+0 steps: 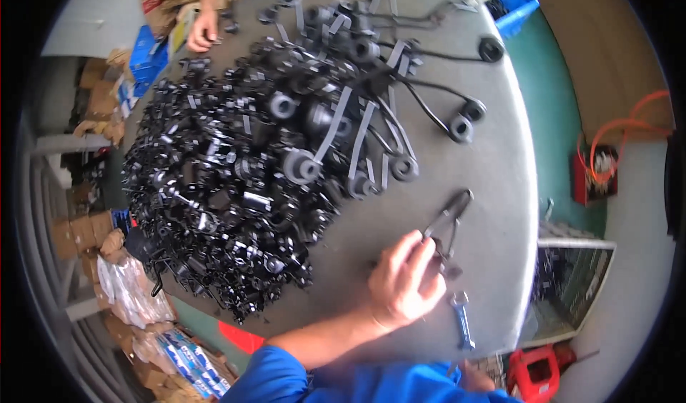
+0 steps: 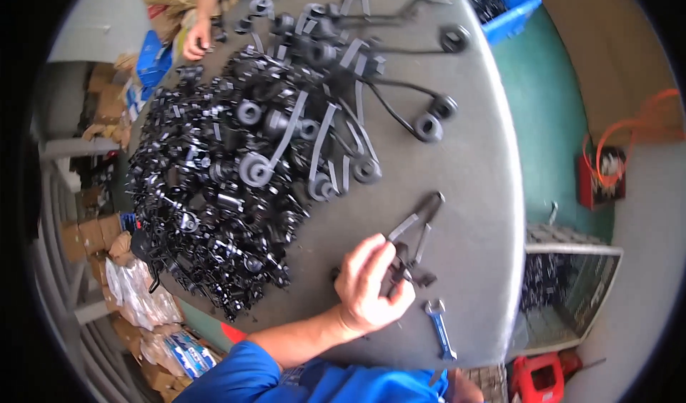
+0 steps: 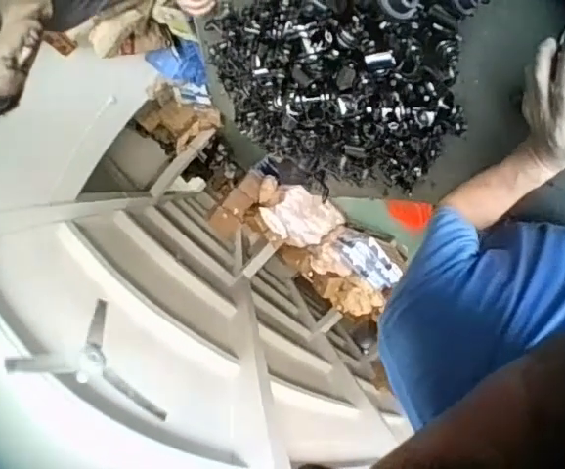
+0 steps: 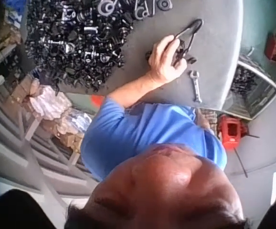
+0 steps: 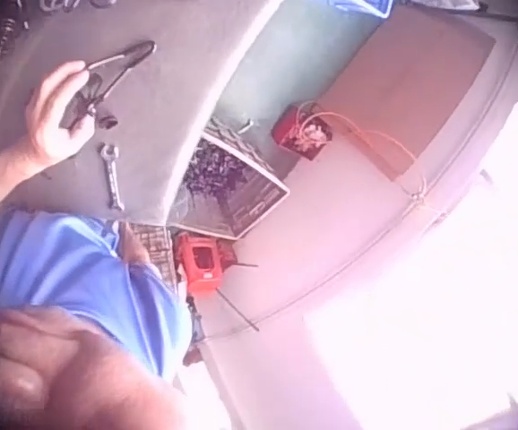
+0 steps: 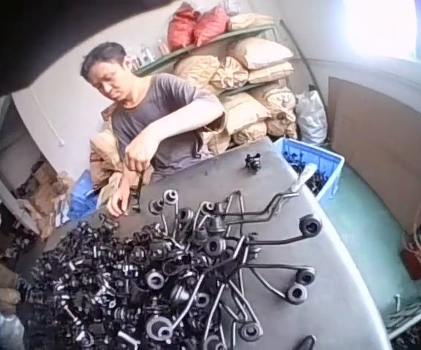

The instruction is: Assembling black metal frames by snapping smaller components together on a workbench.

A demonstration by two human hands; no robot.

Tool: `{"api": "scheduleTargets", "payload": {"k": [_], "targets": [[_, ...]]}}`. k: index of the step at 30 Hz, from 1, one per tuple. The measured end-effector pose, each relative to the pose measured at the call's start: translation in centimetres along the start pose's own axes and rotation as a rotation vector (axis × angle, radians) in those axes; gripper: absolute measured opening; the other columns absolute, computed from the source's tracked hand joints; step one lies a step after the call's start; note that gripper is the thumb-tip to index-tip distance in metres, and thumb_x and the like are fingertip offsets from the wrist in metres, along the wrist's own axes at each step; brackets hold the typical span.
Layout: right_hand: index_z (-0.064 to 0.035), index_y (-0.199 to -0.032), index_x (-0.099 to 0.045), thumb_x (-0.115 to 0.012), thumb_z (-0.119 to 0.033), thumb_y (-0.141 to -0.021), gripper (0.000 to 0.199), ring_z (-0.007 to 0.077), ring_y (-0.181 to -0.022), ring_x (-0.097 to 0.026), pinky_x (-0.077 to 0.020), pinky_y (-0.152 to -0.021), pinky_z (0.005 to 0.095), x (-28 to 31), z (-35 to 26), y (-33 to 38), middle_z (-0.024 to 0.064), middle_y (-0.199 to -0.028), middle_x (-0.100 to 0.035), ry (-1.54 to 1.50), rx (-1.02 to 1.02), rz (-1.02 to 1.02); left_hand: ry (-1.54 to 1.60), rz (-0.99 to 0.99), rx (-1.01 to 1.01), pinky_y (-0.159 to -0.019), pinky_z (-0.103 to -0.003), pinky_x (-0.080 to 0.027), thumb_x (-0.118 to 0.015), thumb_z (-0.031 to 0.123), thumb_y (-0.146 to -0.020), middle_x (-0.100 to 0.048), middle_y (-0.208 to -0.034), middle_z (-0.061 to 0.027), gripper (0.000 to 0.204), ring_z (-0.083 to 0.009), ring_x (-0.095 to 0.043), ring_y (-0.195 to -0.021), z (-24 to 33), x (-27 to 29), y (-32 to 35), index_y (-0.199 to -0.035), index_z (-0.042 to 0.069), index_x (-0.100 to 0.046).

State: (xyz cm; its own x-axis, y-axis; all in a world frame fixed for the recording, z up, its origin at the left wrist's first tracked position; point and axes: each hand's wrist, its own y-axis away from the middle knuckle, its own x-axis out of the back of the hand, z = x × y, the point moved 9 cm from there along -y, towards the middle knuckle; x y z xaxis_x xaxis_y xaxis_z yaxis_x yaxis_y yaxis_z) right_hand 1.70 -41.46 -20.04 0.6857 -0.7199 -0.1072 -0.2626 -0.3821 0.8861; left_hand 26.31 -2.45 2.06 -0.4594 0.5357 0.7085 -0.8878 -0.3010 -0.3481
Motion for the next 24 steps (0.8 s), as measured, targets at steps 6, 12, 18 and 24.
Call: {"api": "scheduleTargets", "payload": {"k": [6, 12, 18, 24], "targets": [[-0.0007, -0.107, -0.063, -0.073, -0.013, -0.067, 0.044, 0.0365, -0.103, -0.062, -0.0489, -0.088, 0.0376, -2.0, -13.6, 0.2, 0.022, -0.105, -0.067, 0.318, 0.026, -0.018, 0.008, 0.02, -0.046, -0.088, -0.042, -0.052, -0.071, 0.009, -0.068, -0.053, -0.123, -0.0242, 0.063, -0.0383, -0.058, -0.107, 1.0, 0.5, 0.1, -0.127, -0.004, -0.052], [-0.0008, -0.097, -0.064, -0.066, -0.007, -0.077, 0.022, 0.0294, -0.085, -0.066, -0.053, -0.076, 0.0378, 0.5, -7.7, -11.3, 0.016, -0.093, -0.069, -0.136, 0.237, 0.602, 0.078, 0.068, -0.057, -0.095, -0.041, -0.048, -0.072, 0.005, -0.069, -0.052, -0.126, -0.0203, 0.067, -0.0355, -0.056, -0.112, 0.8, 0.3, 1.3, -0.132, 0.001, -0.048], [-0.0034, -0.085, -0.057, -0.057, -0.009, -0.085, 0.005, 0.0184, -0.063, -0.06, -0.0543, -0.055, 0.0323, 9.2, 1.4, -3.1, 0.0087, -0.077, -0.06, -0.584, 0.623, 0.817, 0.072, 0.081, -0.058, -0.097, -0.04, -0.047, -0.071, 0.005, -0.071, -0.053, -0.124, -0.0193, 0.068, -0.0334, -0.055, -0.112, 0.4, 4.8, 5.7, -0.134, 0.001, -0.045], [-0.0043, -0.09, -0.058, -0.054, -0.009, -0.091, 0.006, 0.0078, -0.048, -0.038, -0.0311, -0.041, 0.0226, 13.1, -17.6, 13.2, 0.0009, -0.064, -0.047, -0.656, 1.086, 0.886, 0.068, 0.09, -0.005, -0.101, -0.043, -0.042, -0.071, 0.007, -0.071, -0.049, -0.126, -0.0224, 0.075, -0.0384, -0.049, -0.119, -1.6, 8.1, 10.5, -0.138, -0.001, -0.038]]}}
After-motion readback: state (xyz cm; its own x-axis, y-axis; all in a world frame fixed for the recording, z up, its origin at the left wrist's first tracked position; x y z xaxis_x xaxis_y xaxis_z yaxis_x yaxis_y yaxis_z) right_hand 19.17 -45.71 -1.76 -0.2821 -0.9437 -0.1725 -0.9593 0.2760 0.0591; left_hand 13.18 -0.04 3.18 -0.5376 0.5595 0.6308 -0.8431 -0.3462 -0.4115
